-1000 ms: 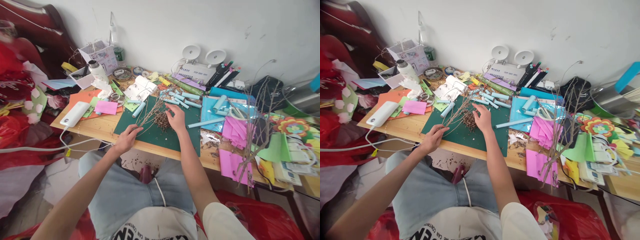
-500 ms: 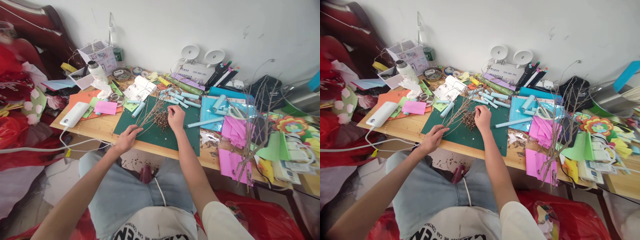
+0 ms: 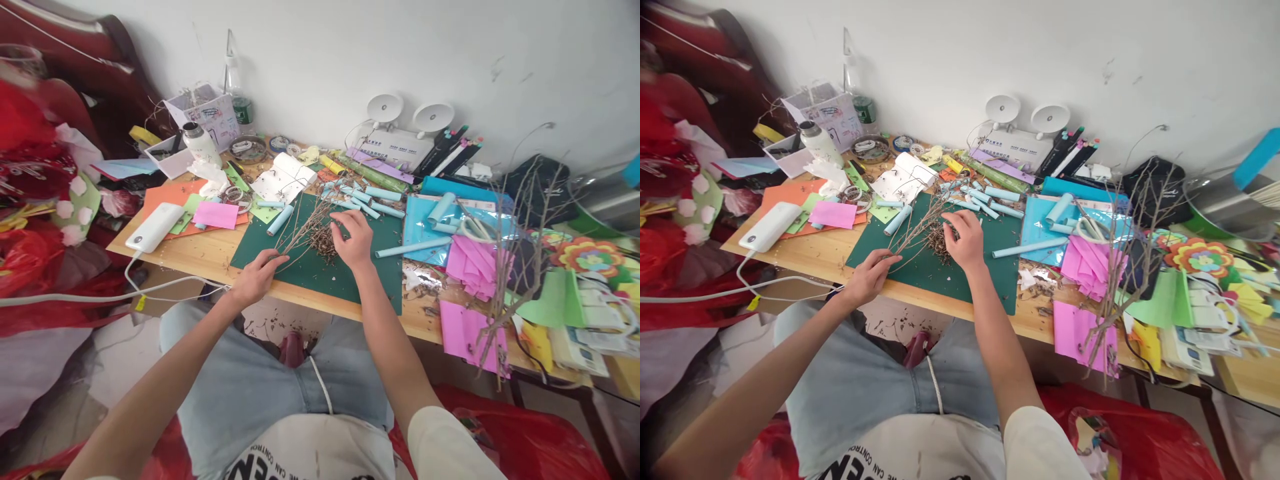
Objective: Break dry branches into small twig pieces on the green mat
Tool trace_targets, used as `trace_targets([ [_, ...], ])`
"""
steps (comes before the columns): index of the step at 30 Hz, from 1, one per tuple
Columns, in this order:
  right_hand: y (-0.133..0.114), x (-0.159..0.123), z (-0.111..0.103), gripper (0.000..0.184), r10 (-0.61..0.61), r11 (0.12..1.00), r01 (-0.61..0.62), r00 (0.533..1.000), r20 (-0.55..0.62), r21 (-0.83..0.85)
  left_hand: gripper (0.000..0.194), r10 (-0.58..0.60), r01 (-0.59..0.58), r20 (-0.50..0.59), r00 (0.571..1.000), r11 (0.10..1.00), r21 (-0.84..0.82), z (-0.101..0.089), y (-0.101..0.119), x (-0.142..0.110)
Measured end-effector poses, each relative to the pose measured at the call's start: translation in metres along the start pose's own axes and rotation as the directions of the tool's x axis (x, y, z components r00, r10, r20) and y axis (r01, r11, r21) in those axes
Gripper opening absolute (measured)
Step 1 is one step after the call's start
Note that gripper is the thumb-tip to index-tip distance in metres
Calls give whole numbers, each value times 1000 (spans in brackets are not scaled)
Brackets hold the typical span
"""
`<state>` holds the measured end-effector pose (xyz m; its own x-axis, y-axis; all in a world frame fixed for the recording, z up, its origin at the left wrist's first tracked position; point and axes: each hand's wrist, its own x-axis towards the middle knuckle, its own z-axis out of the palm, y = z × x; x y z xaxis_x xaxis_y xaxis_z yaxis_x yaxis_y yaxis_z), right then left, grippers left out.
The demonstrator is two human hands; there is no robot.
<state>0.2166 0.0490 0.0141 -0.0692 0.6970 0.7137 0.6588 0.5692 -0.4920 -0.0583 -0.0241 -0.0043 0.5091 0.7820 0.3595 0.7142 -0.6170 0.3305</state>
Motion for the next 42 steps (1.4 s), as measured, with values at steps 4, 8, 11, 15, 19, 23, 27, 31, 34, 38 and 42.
trace_targets([
  [4,-4,2,8,19,-102,993,105,994,51,-60,39,-3,3,-2,1000,1000,-4,2,-2,-1],
  [8,-4,1,12,15,-107,990,107,994,-1,-94,39,0,0,-9,1000,1000,-11,3,-3,-1],
  [11,-3,0,11,16,-112,990,112,994,4,-84,40,10,-10,-4,1000,1000,-20,3,-3,-1],
  [15,0,-1,10,20,-77,992,79,997,17,-99,39,11,-11,-5,1000,1000,-23,3,-4,-1],
  [19,2,-1,11,22,-60,991,61,998,18,-121,40,19,-19,-1,1000,1000,-15,3,-4,-2],
  [23,3,-1,12,23,-29,989,27,999,-13,-144,40,32,-32,-6,999,999,4,3,-3,-1],
  [27,6,-2,11,25,-42,996,41,999,-6,-79,39,27,-27,-18,999,1000,-1,3,-3,0],
  [31,9,-2,9,23,-15,998,13,999,-39,-56,40,25,-25,-23,999,1000,-5,3,-3,0],
  [34,7,-3,9,24,39,998,-42,998,-56,-52,39,30,-30,-17,999,1000,5,3,-2,-1],
  [38,1,-3,12,25,103,994,-105,991,-85,-24,40,26,-26,-1,1000,1000,17,2,-1,-1],
  [42,5,-2,8,22,250,966,-258,946,-205,-13,39,19,-18,-16,1000,1000,11,2,-1,0],
])
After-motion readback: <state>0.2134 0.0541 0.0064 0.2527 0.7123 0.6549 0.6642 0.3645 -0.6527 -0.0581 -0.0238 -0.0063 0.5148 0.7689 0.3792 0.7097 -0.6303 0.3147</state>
